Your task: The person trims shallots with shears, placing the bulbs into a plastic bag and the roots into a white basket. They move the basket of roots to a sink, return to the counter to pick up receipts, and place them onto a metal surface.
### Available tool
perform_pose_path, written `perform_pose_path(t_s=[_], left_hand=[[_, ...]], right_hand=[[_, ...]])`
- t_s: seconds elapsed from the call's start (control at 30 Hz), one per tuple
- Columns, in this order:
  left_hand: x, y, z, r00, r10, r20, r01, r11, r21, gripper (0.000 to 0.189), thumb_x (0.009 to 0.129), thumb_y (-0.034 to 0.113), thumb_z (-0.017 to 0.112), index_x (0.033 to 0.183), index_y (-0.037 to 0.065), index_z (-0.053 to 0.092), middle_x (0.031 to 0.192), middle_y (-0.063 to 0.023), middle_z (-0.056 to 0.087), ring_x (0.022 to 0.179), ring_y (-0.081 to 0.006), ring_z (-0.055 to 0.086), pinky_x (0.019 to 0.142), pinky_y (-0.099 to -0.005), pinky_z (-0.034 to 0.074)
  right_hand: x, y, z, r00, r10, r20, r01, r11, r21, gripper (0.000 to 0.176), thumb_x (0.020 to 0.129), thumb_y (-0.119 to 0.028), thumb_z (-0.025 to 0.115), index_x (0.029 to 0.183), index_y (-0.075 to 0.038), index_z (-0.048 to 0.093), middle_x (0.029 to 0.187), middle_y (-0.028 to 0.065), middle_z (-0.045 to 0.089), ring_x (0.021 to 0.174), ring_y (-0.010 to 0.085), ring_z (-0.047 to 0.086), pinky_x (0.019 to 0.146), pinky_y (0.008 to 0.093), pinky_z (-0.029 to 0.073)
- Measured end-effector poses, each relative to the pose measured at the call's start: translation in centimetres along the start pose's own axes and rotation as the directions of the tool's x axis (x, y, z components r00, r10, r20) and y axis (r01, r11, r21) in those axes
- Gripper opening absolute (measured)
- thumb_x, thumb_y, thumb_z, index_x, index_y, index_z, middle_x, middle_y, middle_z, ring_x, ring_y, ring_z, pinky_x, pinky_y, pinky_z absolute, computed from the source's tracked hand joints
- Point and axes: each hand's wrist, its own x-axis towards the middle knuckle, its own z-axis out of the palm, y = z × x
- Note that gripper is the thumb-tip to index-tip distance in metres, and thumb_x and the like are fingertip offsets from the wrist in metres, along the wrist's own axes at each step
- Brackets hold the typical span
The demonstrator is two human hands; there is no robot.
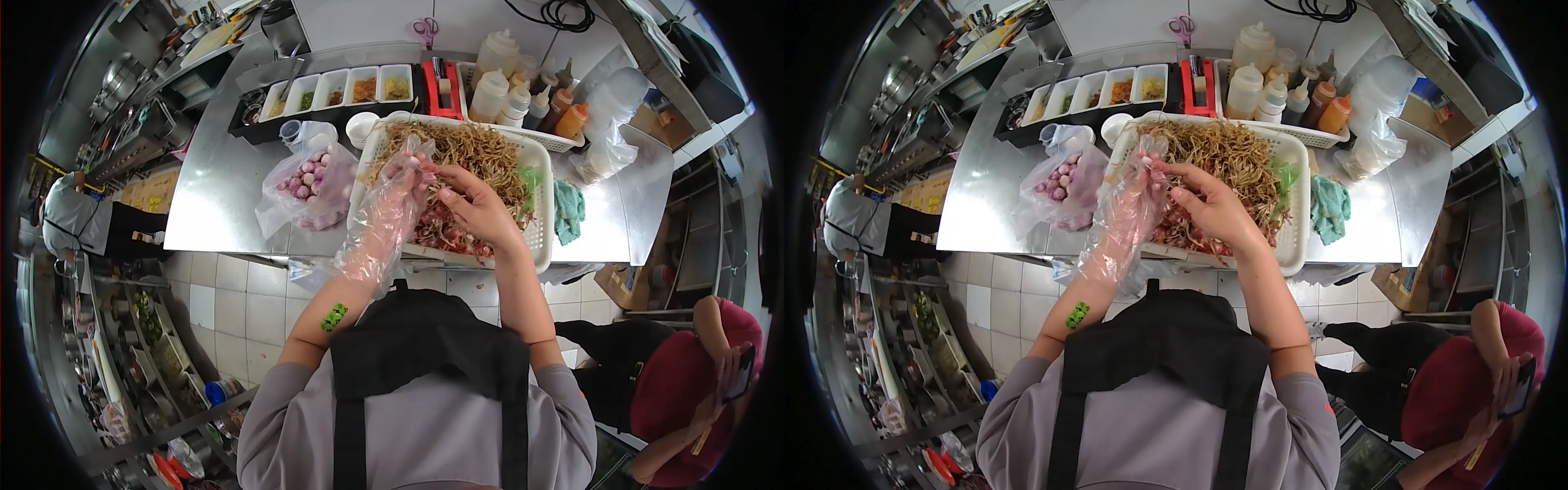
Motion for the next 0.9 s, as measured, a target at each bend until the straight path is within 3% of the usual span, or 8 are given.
perform_pose_path(t_s=[0.07,0.13,0.17,0.5,0.57,0.67,0.77,0.9], left_hand=[[-0.2,0.0,0.1,1.000,0.022,0.016,-0.024,0.994,0.111,0.021,0.084,0.011,0.064,0.104,0.011,0.056,0.101,-0.0038,0.060,0.087,-0.0123,0.061,0.067,-0.0174,0.051],[-0.2,0.0,-0.3,1.000,0.016,-0.002,-0.015,0.995,0.100,0.028,0.083,0.006,0.062,0.109,0.010,0.052,0.104,-0.0080,0.058,0.089,-0.0156,0.060,0.069,-0.0208,0.052],[-0.2,0.0,-0.5,1.000,0.009,-0.021,-0.007,0.996,0.089,0.035,0.083,0.002,0.061,0.115,0.009,0.049,0.107,-0.0122,0.056,0.091,-0.0188,0.059,0.072,-0.0241,0.052],[0.3,-0.5,0.2,1.000,0.023,-0.019,-0.020,0.990,0.140,0.034,0.084,0.007,0.061,0.116,0.007,0.048,0.109,-0.0146,0.058,0.092,-0.0200,0.060,0.070,-0.0215,0.053],[0.3,-0.7,0.7,0.999,0.009,0.051,-0.009,1.000,-0.002,0.030,0.086,0.008,0.060,0.114,0.005,0.049,0.105,-0.0139,0.058,0.091,-0.0193,0.061,0.076,-0.0221,0.054],[0.9,-0.2,-0.2,0.999,-0.022,0.046,0.022,1.000,-0.013,0.024,0.087,0.007,0.057,0.110,0.004,0.051,0.101,-0.0114,0.058,0.089,-0.0186,0.060,0.081,-0.0223,0.054],[1.1,0.5,-0.8,0.998,0.057,0.014,-0.055,0.995,-0.080,0.020,0.088,0.006,0.056,0.108,0.004,0.053,0.097,-0.0091,0.057,0.087,-0.0175,0.060,0.076,-0.0232,0.054],[0.1,5.6,0.6,0.975,0.207,0.081,-0.212,0.976,0.056,0.020,0.086,0.008,0.059,0.105,0.004,0.055,0.096,-0.0072,0.058,0.085,-0.0162,0.059,0.072,-0.0236,0.051]], right_hand=[[-0.2,0.0,-0.3,0.999,0.028,0.014,-0.029,0.998,0.053,0.035,0.090,-0.011,0.053,0.125,-0.012,0.050,0.083,0.0002,0.054,0.066,0.0045,0.044,0.057,0.0206,0.039],[-0.2,0.2,-0.6,0.999,0.007,0.045,-0.014,0.988,0.153,0.035,0.093,-0.013,0.049,0.128,-0.009,0.046,0.069,-0.0037,0.045,0.045,0.0017,0.031,0.040,0.0168,0.026],[-0.3,0.1,-0.7,0.999,0.007,0.045,-0.014,0.988,0.152,0.035,0.093,-0.013,0.049,0.128,-0.009,0.046,0.069,-0.0037,0.045,0.045,0.0017,0.031,0.040,0.0168,0.026],[-0.5,0.4,-2.0,0.993,-0.027,0.115,-0.011,0.949,0.314,0.037,0.093,-0.012,0.047,0.129,-0.008,0.042,0.064,-0.0029,0.041,0.044,0.0028,0.031,0.038,0.0181,0.026],[-0.5,0.2,-2.1,0.992,-0.032,0.119,-0.006,0.951,0.310,0.035,0.093,-0.014,0.050,0.127,-0.009,0.045,0.064,-0.0031,0.041,0.045,0.0030,0.032,0.039,0.0186,0.027],[-0.8,-0.7,-2.1,0.991,-0.042,0.125,-0.006,0.932,0.363,0.037,0.093,-0.013,0.049,0.129,-0.009,0.043,0.064,-0.0033,0.041,0.045,0.0030,0.033,0.039,0.0182,0.027],[-1.2,-0.8,-2.7,0.986,-0.109,0.127,0.050,0.917,0.395,0.038,0.093,-0.012,0.049,0.130,-0.009,0.043,0.068,-0.0026,0.045,0.046,0.0022,0.034,0.039,0.0177,0.027],[-1.7,-0.9,-3.7,0.993,-0.079,-0.083,0.093,0.978,0.188,0.037,0.091,-0.008,0.050,0.128,-0.008,0.047,0.075,-0.0028,0.052,0.052,-0.0006,0.035,0.042,0.0158,0.025]])
